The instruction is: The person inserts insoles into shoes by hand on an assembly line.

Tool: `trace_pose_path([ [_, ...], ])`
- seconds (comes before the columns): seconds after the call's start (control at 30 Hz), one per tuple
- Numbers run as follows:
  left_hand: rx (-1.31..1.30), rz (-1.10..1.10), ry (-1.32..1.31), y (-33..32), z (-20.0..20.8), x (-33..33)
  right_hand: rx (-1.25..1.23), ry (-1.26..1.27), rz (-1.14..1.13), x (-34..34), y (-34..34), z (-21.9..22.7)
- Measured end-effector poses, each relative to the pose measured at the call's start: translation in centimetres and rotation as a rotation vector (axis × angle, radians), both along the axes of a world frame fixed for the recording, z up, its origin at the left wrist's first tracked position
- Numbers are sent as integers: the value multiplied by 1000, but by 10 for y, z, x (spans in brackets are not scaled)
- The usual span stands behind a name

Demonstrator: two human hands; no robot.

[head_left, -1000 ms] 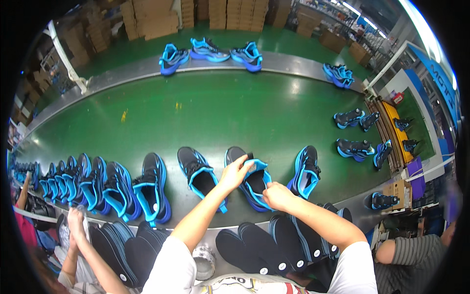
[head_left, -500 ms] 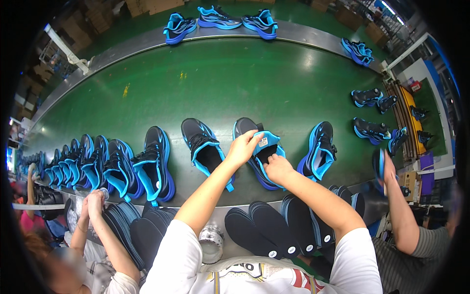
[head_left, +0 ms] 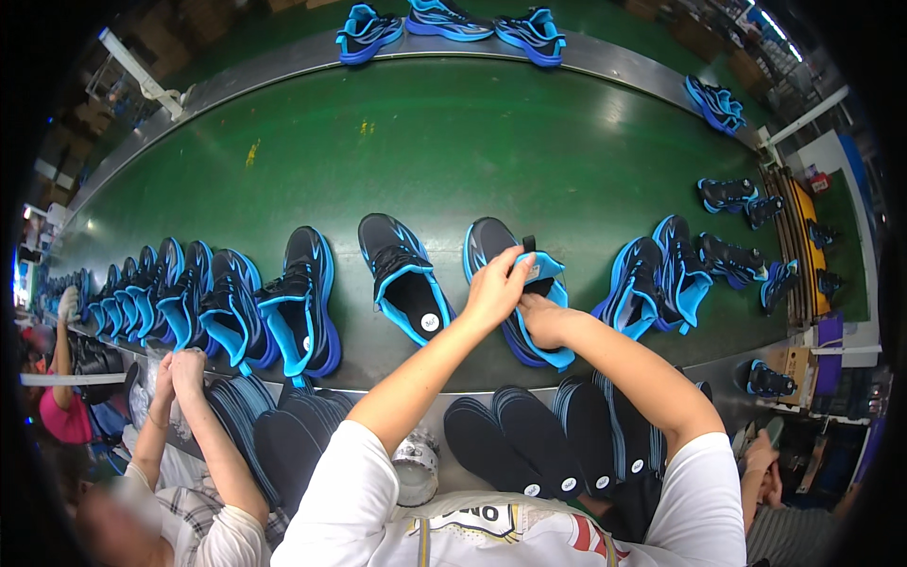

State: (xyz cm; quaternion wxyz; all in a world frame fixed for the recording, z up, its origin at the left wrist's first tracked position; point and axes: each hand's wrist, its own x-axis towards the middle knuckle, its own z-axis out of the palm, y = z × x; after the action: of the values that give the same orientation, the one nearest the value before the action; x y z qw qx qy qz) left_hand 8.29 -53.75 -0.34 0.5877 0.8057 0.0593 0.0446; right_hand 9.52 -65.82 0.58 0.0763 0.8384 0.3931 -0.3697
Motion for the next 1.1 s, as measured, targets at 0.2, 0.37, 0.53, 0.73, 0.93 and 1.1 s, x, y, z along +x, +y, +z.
trace_pose_path([
  [0.2,203,52,-306,-14,-4,-3,41,-100,46,22,16,-58],
  [0.37,416,22,-517,-21,-5,-7,-31,-122,-27,25,26,-88],
  [0.53,593,-54,-561,-16,-10,-7,-42,-60,-82,32,24,-76],
  [0.73,311,63,-175,-6,-13,1,149,10,218,12,-11,22],
  [0.93,254,2,-56,3,-6,16,-184,190,42,-11,-11,33],
  [1.1,707,-252,-397,22,14,23,685,-373,-175,-50,-49,12],
])
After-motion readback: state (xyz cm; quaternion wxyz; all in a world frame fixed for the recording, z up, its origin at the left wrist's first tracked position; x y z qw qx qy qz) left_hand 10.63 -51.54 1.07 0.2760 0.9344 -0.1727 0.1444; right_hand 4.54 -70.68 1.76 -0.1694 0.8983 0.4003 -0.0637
